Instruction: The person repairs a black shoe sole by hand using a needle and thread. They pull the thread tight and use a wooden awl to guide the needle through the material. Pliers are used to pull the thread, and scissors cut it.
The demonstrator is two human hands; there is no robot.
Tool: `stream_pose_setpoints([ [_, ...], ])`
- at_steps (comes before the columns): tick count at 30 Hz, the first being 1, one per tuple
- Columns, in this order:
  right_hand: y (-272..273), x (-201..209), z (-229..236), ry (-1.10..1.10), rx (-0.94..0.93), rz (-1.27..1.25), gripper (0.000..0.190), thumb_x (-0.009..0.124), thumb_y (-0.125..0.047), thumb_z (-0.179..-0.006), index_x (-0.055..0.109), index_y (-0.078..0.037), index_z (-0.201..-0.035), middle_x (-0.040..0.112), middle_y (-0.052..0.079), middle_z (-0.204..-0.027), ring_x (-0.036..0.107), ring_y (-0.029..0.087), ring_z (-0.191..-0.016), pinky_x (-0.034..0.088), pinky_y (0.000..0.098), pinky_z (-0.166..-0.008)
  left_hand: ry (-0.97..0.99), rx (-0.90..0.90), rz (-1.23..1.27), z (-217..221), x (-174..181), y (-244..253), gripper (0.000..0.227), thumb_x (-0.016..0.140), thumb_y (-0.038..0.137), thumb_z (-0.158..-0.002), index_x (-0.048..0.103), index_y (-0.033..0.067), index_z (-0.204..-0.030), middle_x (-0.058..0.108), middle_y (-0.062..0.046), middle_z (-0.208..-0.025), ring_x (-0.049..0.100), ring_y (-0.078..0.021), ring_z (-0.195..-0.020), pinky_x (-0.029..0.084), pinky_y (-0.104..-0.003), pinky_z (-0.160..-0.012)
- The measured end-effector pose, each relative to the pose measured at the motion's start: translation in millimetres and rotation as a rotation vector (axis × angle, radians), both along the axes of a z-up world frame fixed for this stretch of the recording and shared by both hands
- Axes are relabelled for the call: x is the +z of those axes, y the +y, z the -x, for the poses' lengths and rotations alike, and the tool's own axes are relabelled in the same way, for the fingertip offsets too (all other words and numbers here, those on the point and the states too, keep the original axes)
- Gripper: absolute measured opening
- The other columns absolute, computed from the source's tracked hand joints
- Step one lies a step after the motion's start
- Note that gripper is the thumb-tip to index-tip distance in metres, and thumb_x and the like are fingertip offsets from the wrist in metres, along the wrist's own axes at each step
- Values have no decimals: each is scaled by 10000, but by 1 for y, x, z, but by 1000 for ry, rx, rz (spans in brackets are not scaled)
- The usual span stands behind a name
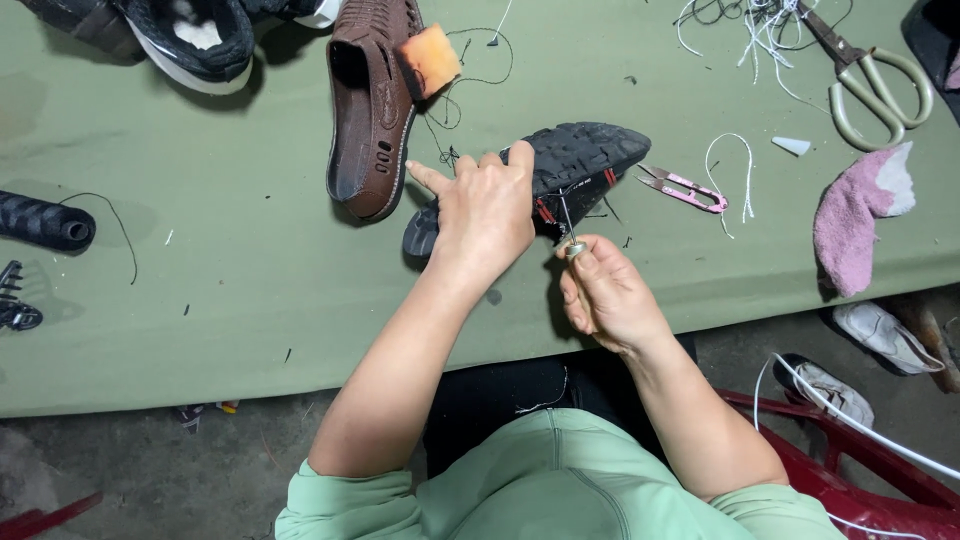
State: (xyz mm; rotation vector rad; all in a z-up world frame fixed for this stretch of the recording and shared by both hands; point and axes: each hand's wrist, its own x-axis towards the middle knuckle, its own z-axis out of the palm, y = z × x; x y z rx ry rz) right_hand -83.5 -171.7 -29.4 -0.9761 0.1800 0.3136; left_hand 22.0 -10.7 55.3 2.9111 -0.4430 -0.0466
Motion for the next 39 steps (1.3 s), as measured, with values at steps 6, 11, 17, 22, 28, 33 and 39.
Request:
stream_pose_setpoints([
  [6,-4,13,4,122,37,-216,258,422,-264,-1118,517,-60,-1243,440,66,-614,413,94,-313,335,191,-242,-12,6,-14,2,4,-1,181,634,46,-805,580,57,-977,636,-186,-753,629,-429,-757,158,-982,-782],
  [11,-12,7,8,-292,-80,962,259,675,-193,-991,622,-96,-1226,649,116,-669,645,276,-543,493,335,-473,-41,-10,-1,1,5,-1,191,641,9,-793,589,51,-972,630,-185,-728,630,-428,-726,214,-968,-758],
  [17,-19,6,7,-254,-36,999,250,638,-228,-1007,618,-102,-1223,652,123,-712,635,283,-554,504,365,-484,-57,-12,-32,4,5,-2,224,625,-10,-783,583,66,-988,635,-171,-742,630,-418,-739,207,-965,-758],
  [22,-19,17,4,80,43,33,210,472,-189,-1084,538,-72,-1246,445,78,-555,411,111,-260,338,209,-206,-50,-4,-65,5,9,-2,258,626,-28,-792,579,75,-1023,642,-173,-771,630,-410,-769,238,-952,-769],
  [28,-15,21,9,187,42,-109,235,456,-242,-1103,524,-75,-1253,413,54,-645,382,66,-327,318,177,-233,14,-7,-51,3,10,-2,289,609,-25,-794,574,77,-1063,643,-162,-801,619,-402,-785,234,-952,-766],
  [33,-17,4,13,-139,-12,468,184,521,-96,-1059,553,9,-1207,547,121,-588,572,179,-323,454,252,-265,-27,-20,-69,4,12,-3,306,652,-44,-750,577,85,-1018,644,-181,-789,632,-418,-785,248,-948,-752],
  [39,-18,38,10,-17,67,69,256,422,-174,-1099,527,21,-1226,459,35,-517,474,75,-268,396,204,-214,-63,-26,-77,9,14,-2,310,680,-47,-738,583,81,-1003,640,-194,-784,636,-425,-779,267,-941,-749],
])
